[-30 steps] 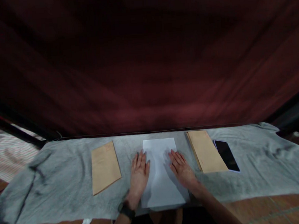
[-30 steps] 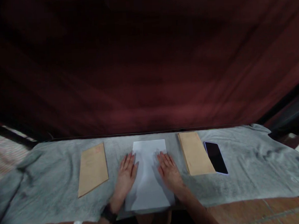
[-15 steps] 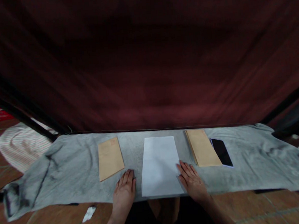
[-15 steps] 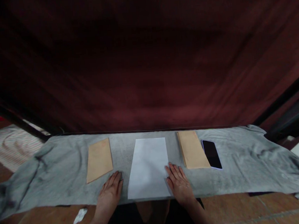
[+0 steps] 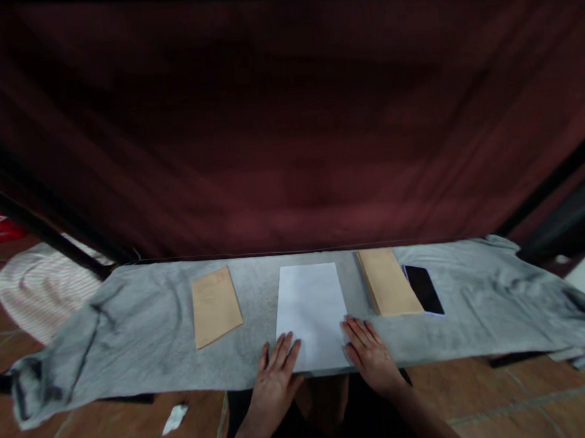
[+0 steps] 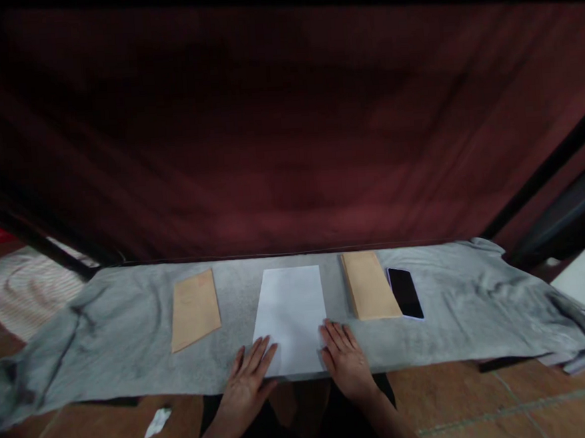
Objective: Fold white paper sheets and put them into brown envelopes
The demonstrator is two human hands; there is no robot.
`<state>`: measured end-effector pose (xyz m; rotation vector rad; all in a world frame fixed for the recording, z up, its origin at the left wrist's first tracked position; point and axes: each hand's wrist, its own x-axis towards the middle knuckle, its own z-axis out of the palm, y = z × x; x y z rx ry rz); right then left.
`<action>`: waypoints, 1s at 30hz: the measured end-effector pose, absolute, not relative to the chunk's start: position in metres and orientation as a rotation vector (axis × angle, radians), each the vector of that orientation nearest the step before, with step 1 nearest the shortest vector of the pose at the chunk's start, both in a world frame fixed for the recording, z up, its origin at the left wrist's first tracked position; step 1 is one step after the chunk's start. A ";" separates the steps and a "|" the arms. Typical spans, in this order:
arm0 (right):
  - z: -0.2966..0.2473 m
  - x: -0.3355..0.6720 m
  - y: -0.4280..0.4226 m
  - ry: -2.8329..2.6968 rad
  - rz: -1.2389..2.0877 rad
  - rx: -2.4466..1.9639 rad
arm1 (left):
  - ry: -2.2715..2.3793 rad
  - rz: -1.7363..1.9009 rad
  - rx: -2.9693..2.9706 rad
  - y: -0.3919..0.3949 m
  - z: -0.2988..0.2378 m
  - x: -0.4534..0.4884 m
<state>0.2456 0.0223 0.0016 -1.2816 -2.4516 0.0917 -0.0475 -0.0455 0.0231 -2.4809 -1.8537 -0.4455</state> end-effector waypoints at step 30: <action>0.023 0.258 0.028 -2.280 0.657 -1.116 | -2.035 -0.987 -2.741 -0.018 0.031 -0.089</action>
